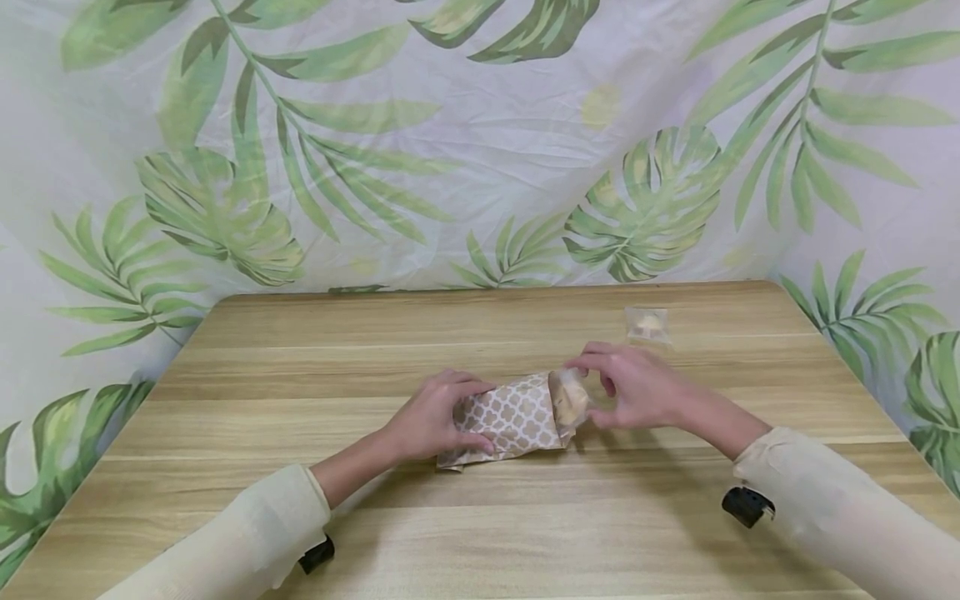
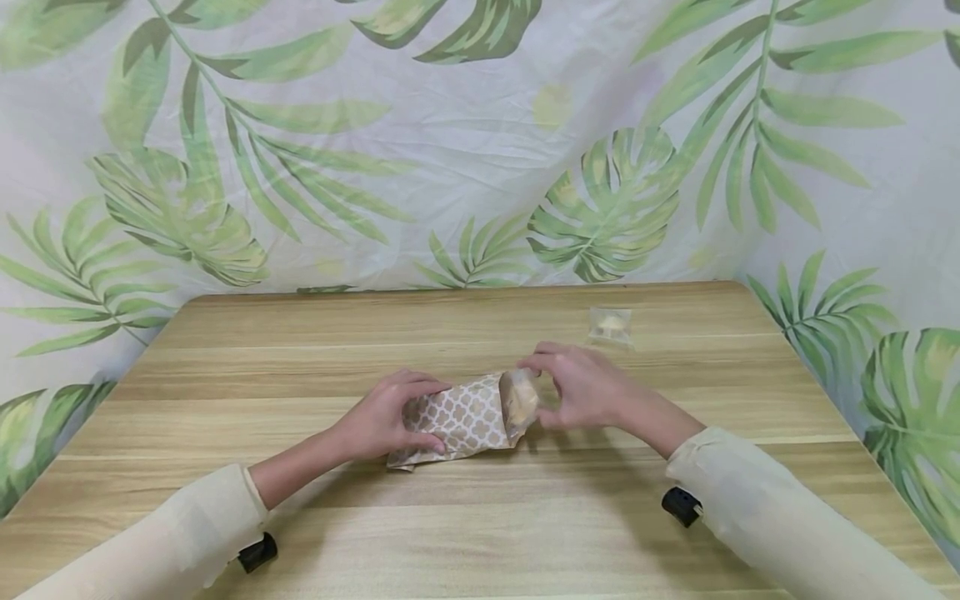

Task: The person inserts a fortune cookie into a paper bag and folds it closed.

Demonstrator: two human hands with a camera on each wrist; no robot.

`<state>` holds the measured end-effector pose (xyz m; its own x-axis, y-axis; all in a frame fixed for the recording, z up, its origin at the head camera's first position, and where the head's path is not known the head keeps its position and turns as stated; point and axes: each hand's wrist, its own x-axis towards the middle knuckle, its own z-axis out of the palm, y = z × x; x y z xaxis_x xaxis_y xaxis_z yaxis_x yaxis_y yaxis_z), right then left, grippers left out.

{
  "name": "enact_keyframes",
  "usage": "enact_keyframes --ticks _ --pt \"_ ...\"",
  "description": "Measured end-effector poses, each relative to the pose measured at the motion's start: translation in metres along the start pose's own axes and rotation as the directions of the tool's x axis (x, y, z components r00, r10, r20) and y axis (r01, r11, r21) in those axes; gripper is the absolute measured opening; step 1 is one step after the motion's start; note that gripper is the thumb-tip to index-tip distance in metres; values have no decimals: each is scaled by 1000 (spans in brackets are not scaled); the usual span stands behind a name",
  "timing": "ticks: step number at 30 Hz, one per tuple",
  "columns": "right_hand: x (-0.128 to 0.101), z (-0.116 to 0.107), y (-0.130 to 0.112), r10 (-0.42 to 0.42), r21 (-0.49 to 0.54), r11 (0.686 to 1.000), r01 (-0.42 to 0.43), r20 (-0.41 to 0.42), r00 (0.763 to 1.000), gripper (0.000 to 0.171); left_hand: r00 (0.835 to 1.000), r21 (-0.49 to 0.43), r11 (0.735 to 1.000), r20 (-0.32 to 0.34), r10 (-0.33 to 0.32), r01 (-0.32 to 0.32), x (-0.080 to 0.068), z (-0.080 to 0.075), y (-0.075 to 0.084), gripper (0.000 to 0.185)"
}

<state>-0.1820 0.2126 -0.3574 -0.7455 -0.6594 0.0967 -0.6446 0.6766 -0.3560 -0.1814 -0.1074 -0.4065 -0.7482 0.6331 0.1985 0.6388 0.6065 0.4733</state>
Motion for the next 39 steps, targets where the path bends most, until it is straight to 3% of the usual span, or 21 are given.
enact_keyframes --ticks 9,19,28,34,39 --pt "3 6 -3 0 3 1000 0 41 999 62 1000 5 1000 1 5 -5 0 0 0 82" --pt "6 11 -4 -7 36 999 6 11 1000 61 1000 -2 1000 8 -6 6 1 0 1 82" --pt "4 16 -4 18 138 990 -13 -41 999 59 1000 0 1000 15 -13 13 1 0 2 82" --pt "2 3 -6 40 33 999 -38 -47 998 57 1000 -3 1000 14 -15 15 2 0 2 81" --pt "5 9 -10 8 -16 1000 -8 9 1000 56 1000 1 1000 4 -10 10 2 1 0 81"
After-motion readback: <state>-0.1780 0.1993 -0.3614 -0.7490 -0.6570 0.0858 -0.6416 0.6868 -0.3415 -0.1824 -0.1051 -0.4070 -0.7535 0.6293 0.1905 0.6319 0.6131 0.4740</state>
